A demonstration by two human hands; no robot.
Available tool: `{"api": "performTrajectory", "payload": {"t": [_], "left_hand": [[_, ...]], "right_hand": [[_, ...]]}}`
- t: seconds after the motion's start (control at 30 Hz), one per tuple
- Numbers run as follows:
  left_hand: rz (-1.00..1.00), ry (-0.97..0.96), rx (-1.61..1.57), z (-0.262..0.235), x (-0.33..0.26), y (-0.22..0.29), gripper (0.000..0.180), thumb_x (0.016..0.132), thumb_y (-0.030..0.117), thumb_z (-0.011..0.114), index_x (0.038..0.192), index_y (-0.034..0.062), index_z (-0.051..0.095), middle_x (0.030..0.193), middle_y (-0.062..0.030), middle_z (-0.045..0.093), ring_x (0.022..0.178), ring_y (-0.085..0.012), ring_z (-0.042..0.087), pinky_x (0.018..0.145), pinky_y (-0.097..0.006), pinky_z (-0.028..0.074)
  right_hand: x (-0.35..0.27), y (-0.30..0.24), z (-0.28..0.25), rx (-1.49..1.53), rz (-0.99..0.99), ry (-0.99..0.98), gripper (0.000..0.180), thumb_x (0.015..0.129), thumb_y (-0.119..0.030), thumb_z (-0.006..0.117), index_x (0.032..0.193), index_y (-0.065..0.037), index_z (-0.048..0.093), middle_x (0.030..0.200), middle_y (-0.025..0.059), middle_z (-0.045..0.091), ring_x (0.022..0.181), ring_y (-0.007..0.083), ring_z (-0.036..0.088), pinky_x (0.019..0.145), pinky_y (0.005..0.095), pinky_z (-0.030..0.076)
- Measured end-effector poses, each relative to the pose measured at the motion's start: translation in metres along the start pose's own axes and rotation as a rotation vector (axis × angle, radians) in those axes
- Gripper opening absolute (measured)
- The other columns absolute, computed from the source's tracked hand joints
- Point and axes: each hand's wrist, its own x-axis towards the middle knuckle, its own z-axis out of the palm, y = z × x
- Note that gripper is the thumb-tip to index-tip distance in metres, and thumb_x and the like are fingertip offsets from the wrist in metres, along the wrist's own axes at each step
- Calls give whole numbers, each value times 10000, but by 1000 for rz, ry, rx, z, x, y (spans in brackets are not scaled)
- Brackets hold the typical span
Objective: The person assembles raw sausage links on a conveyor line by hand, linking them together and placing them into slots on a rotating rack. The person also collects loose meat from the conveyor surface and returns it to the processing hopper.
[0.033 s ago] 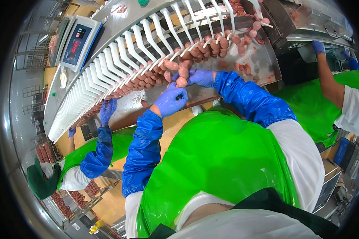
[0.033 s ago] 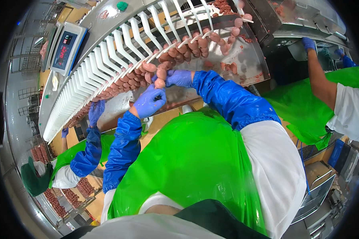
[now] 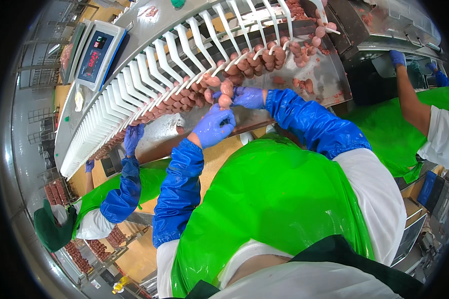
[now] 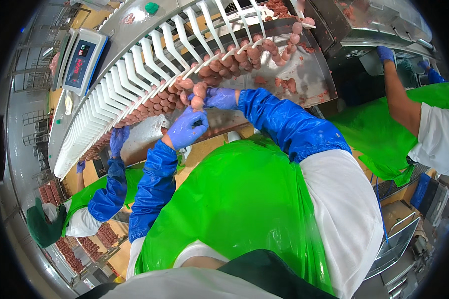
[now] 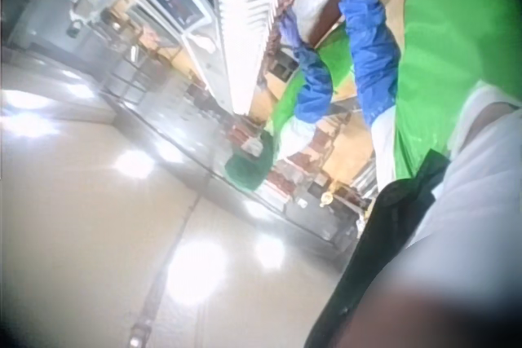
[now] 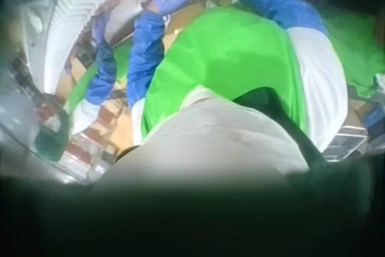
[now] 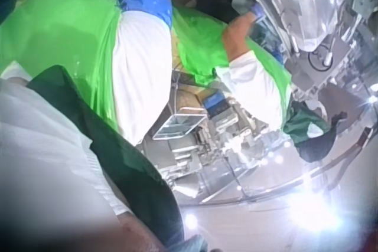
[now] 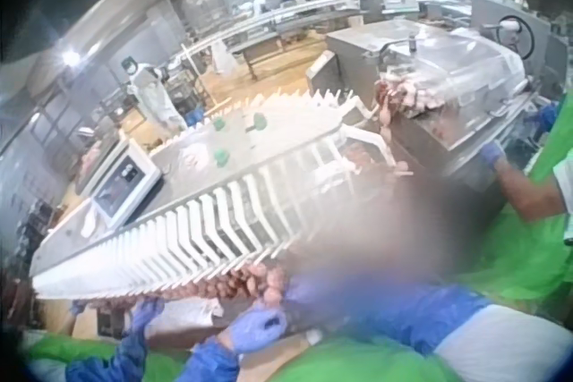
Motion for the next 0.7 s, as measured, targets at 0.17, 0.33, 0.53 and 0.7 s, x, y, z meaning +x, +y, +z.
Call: {"api": "performTrajectory", "payload": {"t": [0.17, 0.33, 0.53, 0.7], "left_hand": [[12, -53, 281, 14, 11, -11, 140, 780, 218, 593, 864, 109, 621, 1001, -156, 602, 1053, -362, 543, 874, -478, 450], [56, -7, 166, 10, 8, -28, 149, 788, 248, 579, 846, 131, 651, 1014, -171, 590, 995, -369, 547, 844, -477, 456], [20, -67, 211, 9, 8, -22, 166, 817, 286, 564, 867, 158, 657, 933, -131, 602, 987, -340, 545, 833, -477, 459], [-85, -152, 263, 11, 9, -34, 243, 809, 302, 565, 997, 193, 674, 1230, -168, 554, 1154, -379, 499, 944, -494, 434]], "right_hand": [[11, 0, 5, 744, -1, -158, 209, 956, -213, 531, 1064, -58, 620, 1034, 71, 644, 954, 192, 608, 924, 331, 466], [-3, 5, -30, 141, -18, -262, 360, 928, -206, 552, 1232, -13, 578, 1232, 103, 591, 1169, 222, 537, 1057, 349, 378], [12, -4, -11, 212, -170, -74, 362, 928, -186, 544, 1247, -16, 555, 1189, 92, 586, 1082, 223, 560, 1031, 367, 386], [12, 22, -43, 331, 106, -271, 321, 957, -166, 525, 1227, -6, 595, 1171, 91, 624, 1114, 211, 567, 1001, 342, 422]]}}
